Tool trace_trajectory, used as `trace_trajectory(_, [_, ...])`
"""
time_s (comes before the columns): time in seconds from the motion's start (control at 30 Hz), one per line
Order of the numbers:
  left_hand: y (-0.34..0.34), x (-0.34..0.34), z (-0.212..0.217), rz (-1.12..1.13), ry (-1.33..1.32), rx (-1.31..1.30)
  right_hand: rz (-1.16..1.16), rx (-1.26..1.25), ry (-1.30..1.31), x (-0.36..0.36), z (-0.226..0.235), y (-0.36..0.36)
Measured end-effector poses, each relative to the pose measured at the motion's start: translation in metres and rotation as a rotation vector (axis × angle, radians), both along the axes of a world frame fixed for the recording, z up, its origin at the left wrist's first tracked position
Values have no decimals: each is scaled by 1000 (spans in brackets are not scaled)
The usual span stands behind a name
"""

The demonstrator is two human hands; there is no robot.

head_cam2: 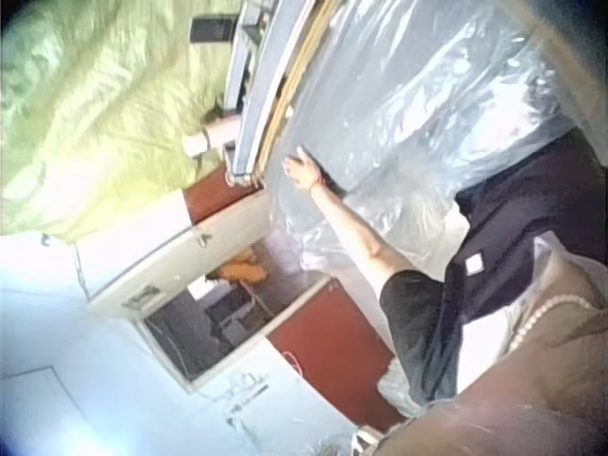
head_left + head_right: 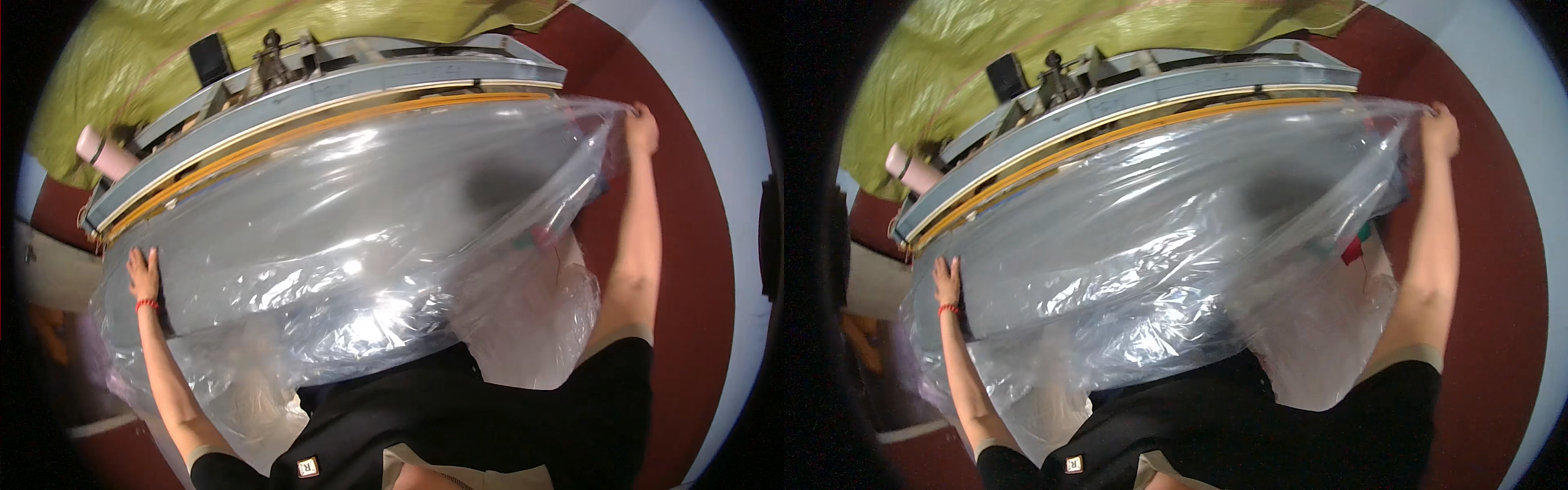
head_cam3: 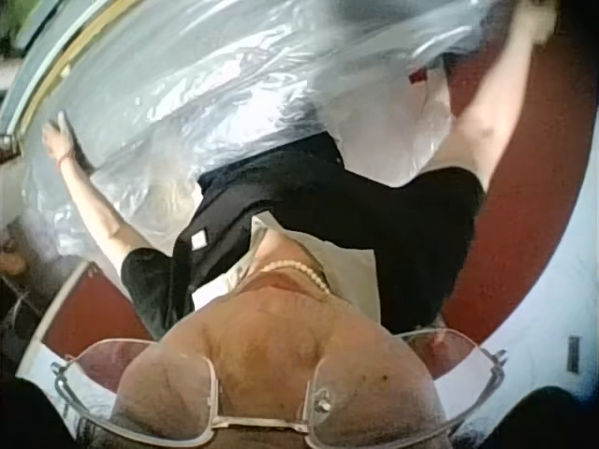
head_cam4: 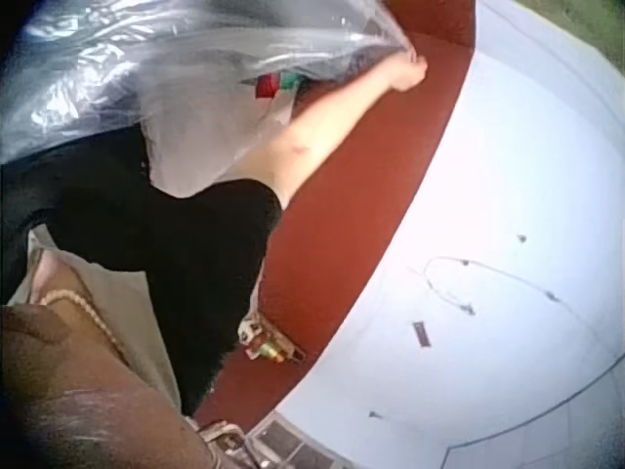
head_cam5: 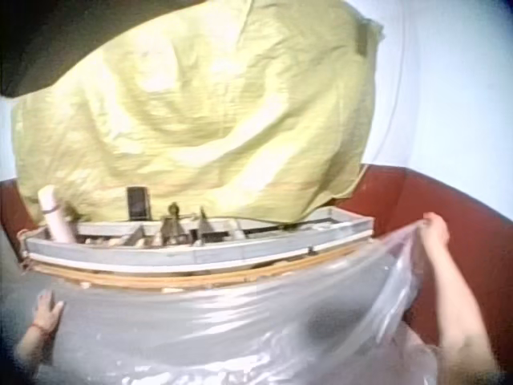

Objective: Using a heat sealing machine to seal large clear plastic bags.

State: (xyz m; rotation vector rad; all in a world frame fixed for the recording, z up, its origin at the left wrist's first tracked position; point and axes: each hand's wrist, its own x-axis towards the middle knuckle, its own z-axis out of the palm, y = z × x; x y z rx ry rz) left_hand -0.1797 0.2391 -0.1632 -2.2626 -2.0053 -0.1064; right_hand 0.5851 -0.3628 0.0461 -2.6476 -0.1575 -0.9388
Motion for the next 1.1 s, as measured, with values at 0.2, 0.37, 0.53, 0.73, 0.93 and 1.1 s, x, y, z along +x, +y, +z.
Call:
trace_trajectory(0.2, [44,-67,-7,80,7,-10,834,-63,-216,-115,-111,95])
trace_trajectory(0.37, [81,-172,-19,-75,-74,15,305,-246,247,-65,-156,43])
trace_trajectory(0.53, [118,-199,-2,59,317,-126,254,-277,329,-42,-170,15])
trace_trajectory(0.73, [28,-102,-14,-301,-212,-45,329,-245,407,-58,-165,32])
trace_trajectory(0.93, [84,-184,-34,-71,234,51,393,-351,477,-88,-156,43])
trace_trajectory(1.1, [119,-190,-2,72,39,-35,321,-451,380,-95,-142,58])
